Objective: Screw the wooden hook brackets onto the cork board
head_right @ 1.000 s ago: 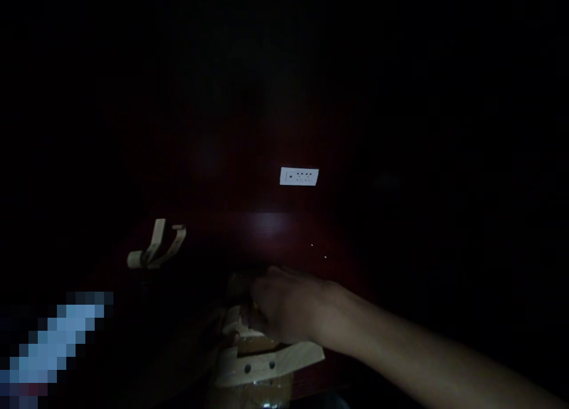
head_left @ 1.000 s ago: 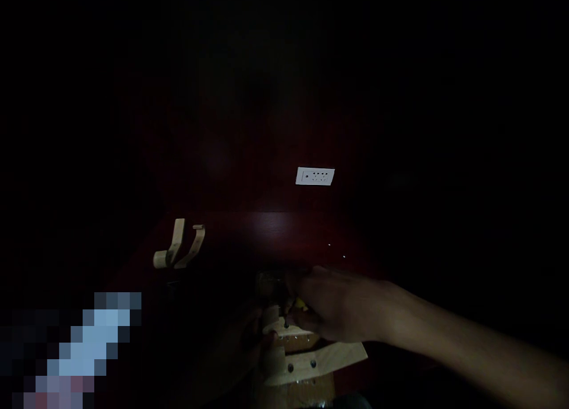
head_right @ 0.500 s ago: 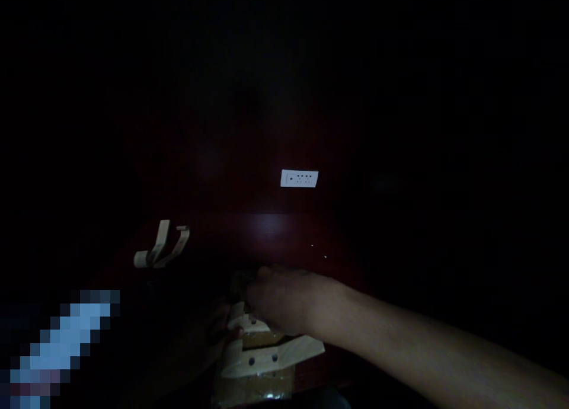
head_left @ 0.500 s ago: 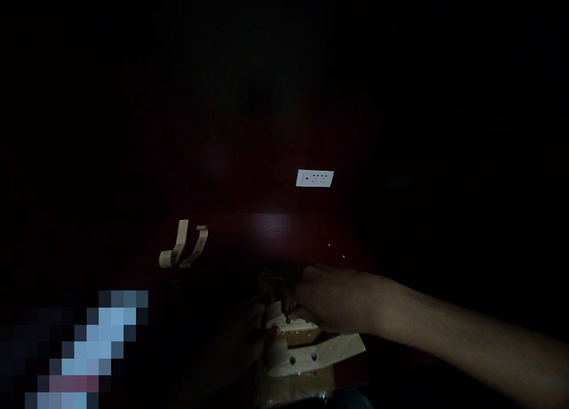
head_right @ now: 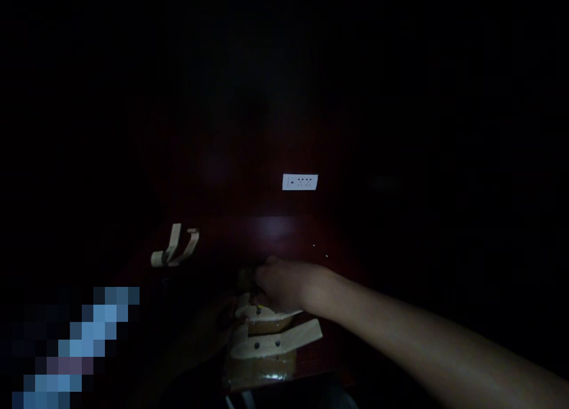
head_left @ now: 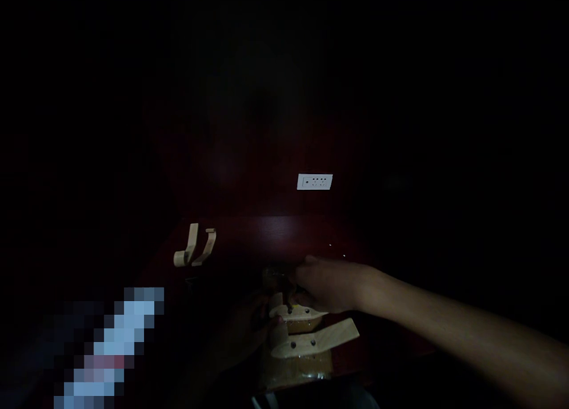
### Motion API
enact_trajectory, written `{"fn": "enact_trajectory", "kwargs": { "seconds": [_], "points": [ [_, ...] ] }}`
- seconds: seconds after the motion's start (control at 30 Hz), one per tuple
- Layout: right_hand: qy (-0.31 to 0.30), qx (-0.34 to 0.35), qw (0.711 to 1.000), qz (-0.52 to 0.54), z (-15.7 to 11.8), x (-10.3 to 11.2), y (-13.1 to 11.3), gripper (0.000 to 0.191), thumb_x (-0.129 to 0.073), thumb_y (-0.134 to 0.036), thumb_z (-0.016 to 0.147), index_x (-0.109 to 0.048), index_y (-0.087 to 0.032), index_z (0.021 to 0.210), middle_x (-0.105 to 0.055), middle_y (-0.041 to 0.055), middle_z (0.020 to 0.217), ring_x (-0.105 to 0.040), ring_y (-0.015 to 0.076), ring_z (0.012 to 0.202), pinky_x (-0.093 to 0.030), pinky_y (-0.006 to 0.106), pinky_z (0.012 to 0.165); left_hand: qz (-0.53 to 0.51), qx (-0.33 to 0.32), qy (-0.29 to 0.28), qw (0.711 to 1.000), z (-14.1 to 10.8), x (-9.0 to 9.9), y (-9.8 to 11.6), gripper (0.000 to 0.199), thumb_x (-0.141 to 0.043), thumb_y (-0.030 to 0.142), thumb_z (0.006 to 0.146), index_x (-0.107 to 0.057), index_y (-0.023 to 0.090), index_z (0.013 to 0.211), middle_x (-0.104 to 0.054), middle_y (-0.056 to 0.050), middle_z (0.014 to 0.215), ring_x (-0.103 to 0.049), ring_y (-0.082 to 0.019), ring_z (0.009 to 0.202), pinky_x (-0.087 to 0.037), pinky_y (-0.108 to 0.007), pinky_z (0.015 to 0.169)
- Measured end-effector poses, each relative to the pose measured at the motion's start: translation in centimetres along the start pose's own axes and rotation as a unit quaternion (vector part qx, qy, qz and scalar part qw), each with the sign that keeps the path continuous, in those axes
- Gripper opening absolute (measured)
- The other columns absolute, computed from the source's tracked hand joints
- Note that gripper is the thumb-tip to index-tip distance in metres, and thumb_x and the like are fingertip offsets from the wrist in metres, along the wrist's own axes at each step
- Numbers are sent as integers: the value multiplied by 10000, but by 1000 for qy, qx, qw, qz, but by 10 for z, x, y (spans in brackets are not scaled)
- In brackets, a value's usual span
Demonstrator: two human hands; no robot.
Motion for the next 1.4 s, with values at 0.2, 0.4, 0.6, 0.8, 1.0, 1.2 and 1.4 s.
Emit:
{"fn": "enact_trajectory", "kwargs": {
  "seconds": [0.2, 0.4, 0.6, 0.8, 1.0, 1.2, 1.4],
  "points": [
    [27, 22, 999, -8, -4, 11, -3, 258, -567, -347, 814, -701, -161, 933, -685, 84, 823, -610, 191, 721, -403, 260, 598, -32, -21, -35, 999, -1, 5, 17, 312, -563, 390, 815, -610, 205, 1062, -643, -50, 1080, -590, -196, 952, -469, -314, 875],
    [132, 42, 989, 49, -28, 40, 18, 251, -588, -378, 798, -684, -180, 920, -660, 44, 744, -569, 159, 667, -380, 252, 598, -10, -33, -33, 999, -17, 30, 23, 360, -458, 355, 876, -578, 250, 1199, -570, -61, 1262, -534, -218, 1131, -392, -368, 1007],
    [318, 26, 888, 332, -74, 13, 76, 307, -567, -458, 818, -652, -173, 896, -642, 23, 776, -559, 155, 709, -400, 263, 634, 18, -60, 16, 998, -22, 70, 41, 382, -361, 373, 910, -578, 210, 1178, -633, -57, 947, -589, -179, 876, -471, -336, 836],
    [410, -12, 521, 748, -73, -124, 123, 335, -705, -418, 730, -601, -226, 985, -655, 18, 870, -599, 157, 791, -433, 248, 633, -121, -134, 33, 983, 0, 67, 105, 245, -424, 352, 908, -492, 165, 1051, -649, -67, 927, -632, -153, 818, -501, -302, 763],
    [371, -9, 392, 841, -44, -185, 114, 339, -749, -380, 688, -636, -242, 977, -674, 4, 902, -605, 145, 818, -467, 268, 734, -70, -172, -80, 979, 16, 16, 153, 179, -455, 305, 906, -478, 192, 1042, -692, -75, 1013, -658, -153, 920, -500, -296, 821],
    [377, 0, 371, 849, -37, -196, 114, 271, -739, -351, 702, -645, -250, 935, -669, -12, 909, -595, 139, 861, -458, 256, 755, 102, -183, -132, 969, 32, -9, 146, 199, -515, 311, 869, -621, 176, 968, -691, -39, 945, -644, -122, 825, -481, -203, 702],
    [360, 19, 341, 868, -43, -196, 108, 220, -715, -324, 715, -637, -214, 890, -619, -12, 773, -542, 114, 659, -440, 242, 629, 155, -165, -155, 962, 46, -11, 128, 215, -594, 312, 813, -682, 176, 955, -689, -31, 892, -641, -113, 778, -478, -177, 694]
  ]
}}
Point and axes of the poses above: each hand's wrist, its own z-axis towards the middle knuckle, its own x-axis out of the back of the hand, y = z × x, the point moved 9 cm from there along z, towards the middle knuckle
